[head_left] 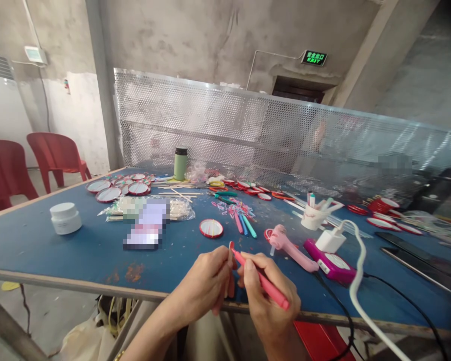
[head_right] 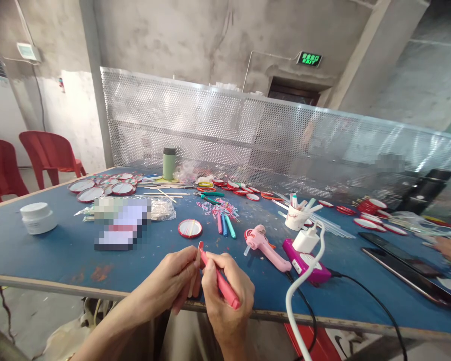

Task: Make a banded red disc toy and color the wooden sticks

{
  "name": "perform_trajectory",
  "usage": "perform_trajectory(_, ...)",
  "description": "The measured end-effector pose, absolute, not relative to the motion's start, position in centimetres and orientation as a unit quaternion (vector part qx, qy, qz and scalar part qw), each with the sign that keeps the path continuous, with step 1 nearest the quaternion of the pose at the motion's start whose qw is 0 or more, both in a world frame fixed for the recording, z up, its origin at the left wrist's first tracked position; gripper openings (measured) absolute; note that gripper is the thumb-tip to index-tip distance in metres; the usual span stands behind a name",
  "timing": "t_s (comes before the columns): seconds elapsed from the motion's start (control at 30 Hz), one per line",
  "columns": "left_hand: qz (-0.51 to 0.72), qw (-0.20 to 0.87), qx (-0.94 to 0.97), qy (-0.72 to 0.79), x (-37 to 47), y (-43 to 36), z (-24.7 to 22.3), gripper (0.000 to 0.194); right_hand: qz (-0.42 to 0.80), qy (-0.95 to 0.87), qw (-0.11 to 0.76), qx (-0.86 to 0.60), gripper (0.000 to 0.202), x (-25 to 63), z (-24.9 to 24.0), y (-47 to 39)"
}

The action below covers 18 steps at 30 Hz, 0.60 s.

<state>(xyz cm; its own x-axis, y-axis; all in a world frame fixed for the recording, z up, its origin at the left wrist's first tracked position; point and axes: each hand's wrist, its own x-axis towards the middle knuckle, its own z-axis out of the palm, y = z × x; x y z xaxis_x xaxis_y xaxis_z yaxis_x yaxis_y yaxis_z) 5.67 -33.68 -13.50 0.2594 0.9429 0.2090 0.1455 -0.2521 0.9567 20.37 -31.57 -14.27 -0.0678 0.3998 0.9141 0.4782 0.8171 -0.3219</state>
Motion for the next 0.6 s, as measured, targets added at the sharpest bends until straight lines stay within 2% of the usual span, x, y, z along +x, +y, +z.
perform_trajectory(0.6,0.45,0.452,0.652,0.41,5.73,-33.62,-13.76,0.035,-0.035,-0.717,0.62,-0.316,0.015,20.43,-14.51,-31.57)
